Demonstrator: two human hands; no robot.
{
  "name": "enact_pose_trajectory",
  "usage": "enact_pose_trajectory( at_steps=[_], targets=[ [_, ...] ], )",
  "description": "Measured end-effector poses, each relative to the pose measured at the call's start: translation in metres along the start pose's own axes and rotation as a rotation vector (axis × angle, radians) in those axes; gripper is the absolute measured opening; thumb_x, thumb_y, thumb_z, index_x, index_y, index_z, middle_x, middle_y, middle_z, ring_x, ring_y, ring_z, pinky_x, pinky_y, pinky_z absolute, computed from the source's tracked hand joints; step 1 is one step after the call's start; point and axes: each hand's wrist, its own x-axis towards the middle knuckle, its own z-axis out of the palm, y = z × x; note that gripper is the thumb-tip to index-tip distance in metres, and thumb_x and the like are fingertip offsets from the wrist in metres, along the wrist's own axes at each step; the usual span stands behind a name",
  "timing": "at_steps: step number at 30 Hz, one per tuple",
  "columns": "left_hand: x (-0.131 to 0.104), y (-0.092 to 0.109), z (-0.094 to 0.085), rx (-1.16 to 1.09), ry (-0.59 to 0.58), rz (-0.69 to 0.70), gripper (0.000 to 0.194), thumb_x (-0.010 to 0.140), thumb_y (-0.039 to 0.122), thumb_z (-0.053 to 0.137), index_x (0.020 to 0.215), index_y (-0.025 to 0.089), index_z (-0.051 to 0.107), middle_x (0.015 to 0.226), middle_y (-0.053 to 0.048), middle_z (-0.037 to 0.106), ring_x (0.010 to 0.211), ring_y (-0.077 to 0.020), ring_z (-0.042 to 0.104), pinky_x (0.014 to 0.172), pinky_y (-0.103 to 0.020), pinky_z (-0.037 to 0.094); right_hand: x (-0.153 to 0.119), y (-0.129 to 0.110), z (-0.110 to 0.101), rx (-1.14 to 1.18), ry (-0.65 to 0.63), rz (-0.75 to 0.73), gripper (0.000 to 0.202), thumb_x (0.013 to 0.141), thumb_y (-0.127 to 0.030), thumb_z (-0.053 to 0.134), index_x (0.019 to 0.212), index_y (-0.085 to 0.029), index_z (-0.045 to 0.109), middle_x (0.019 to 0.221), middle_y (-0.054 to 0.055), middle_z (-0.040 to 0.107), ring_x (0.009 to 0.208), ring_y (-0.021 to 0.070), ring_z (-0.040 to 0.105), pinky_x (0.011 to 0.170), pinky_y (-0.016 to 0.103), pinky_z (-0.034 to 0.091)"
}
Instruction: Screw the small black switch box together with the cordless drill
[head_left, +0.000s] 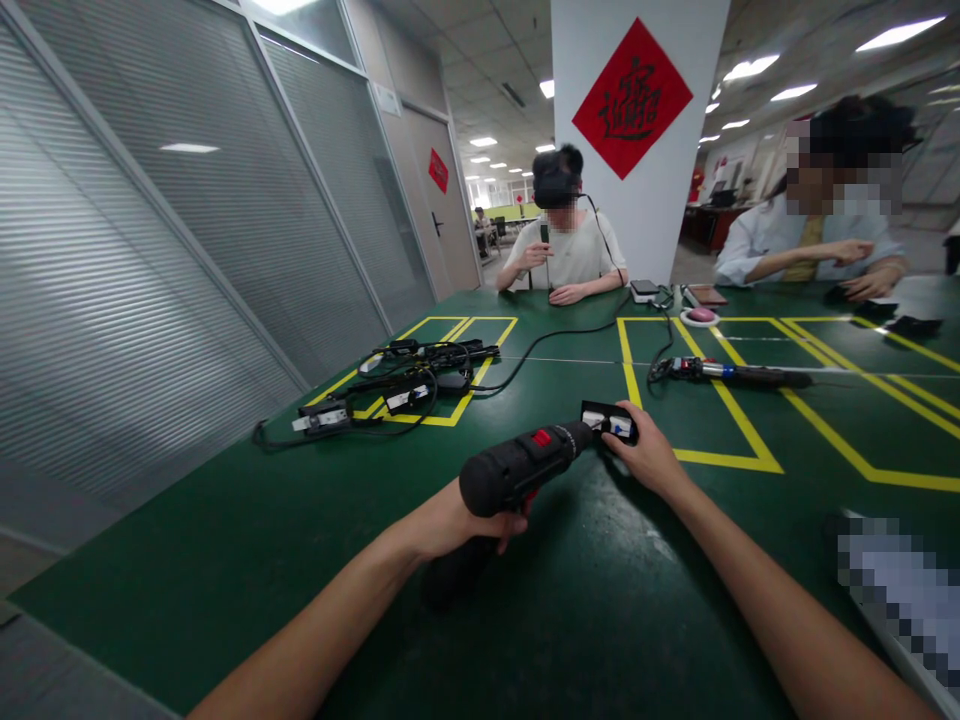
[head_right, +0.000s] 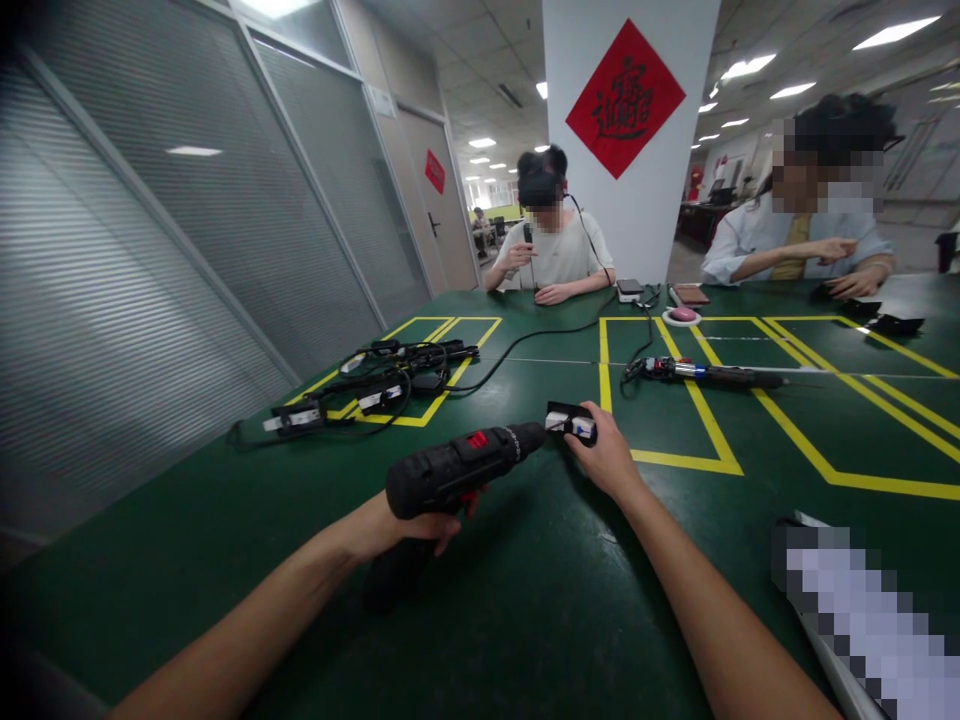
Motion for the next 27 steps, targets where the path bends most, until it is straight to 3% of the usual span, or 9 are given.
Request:
enact_pose_trajectory(
  at_steps=[8,17,24,27],
  targets=[
    [0.001,-0.007,-0.002,-0.007,-0.010,0.059,0.042,0.072,0.027,0.075,0.107,0.013,0.057,0.095,-0.004,0.059,0.062,-0.0092,0.054,0.055,-0.026,0.048,-0.001,-0.001,-0.001,0.000,-0.001,-0.004,0.053,0.081,-0.037,0.061,0.129,-0.022,0.047,0.126,0.011,0.055,0.114,0.0266,0.056,0.100,0.044,0.043],
    [0.000,-0.002,-0.003,0.002,-0.009,0.012,0.040,0.073,0.025,0.075,0.108,0.014,0.058,0.092,-0.003,0.060,0.064,-0.0103,0.057,0.056,-0.025,0.048,0.000,0.000,0.001,-0.009,0.008,-0.005,0.055,0.080,-0.038,0.061,0.129,-0.019,0.047,0.128,0.012,0.055,0.117,0.0267,0.054,0.103,0.043,0.041],
    [0.001,-0.010,-0.005,0.005,-0.044,0.058,0.054,0.078,0.024,0.071,0.127,0.019,0.050,0.118,-0.010,0.061,0.060,-0.0079,0.058,0.058,-0.027,0.049,0.000,-0.003,0.000,-0.009,0.001,-0.009,0.053,0.080,-0.037,0.061,0.128,-0.019,0.048,0.124,0.011,0.056,0.113,0.0262,0.056,0.100,0.042,0.043],
    [0.001,-0.010,-0.004,0.016,-0.036,0.067,0.056,0.077,0.024,0.071,0.129,0.020,0.049,0.115,-0.010,0.062,0.059,-0.0081,0.058,0.058,-0.027,0.049,0.000,-0.003,0.000,-0.014,0.009,-0.002,0.054,0.079,-0.036,0.062,0.128,-0.020,0.048,0.124,0.011,0.056,0.111,0.0262,0.057,0.100,0.042,0.044]
  ],
)
